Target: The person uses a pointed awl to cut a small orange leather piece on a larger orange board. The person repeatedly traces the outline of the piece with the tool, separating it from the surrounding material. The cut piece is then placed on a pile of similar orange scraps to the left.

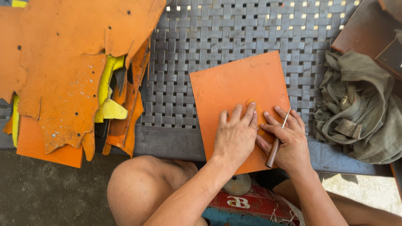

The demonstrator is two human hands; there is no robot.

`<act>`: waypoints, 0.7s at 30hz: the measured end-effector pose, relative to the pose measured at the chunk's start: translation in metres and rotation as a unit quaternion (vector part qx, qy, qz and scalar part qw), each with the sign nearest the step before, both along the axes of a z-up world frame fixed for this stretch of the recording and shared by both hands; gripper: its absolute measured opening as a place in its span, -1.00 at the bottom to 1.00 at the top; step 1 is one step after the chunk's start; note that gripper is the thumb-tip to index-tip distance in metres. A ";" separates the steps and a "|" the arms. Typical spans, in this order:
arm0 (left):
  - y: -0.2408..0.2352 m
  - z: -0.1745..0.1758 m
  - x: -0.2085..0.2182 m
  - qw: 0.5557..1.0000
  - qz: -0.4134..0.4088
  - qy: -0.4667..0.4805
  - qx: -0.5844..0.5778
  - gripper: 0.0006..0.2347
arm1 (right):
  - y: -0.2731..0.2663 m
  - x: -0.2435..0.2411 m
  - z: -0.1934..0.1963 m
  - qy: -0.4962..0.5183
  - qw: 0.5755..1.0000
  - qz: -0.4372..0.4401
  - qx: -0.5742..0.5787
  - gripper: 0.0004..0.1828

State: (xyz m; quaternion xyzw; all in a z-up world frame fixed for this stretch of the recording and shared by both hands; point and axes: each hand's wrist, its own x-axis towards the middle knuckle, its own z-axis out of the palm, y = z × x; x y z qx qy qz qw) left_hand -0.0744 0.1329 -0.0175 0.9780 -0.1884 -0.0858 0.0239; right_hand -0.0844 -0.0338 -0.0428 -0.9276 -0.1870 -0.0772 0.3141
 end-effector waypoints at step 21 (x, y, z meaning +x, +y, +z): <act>-0.002 0.012 0.013 0.991 0.035 0.122 -0.027 -0.56 | -0.012 0.090 -0.011 0.373 0.868 -0.036 0.325 -0.68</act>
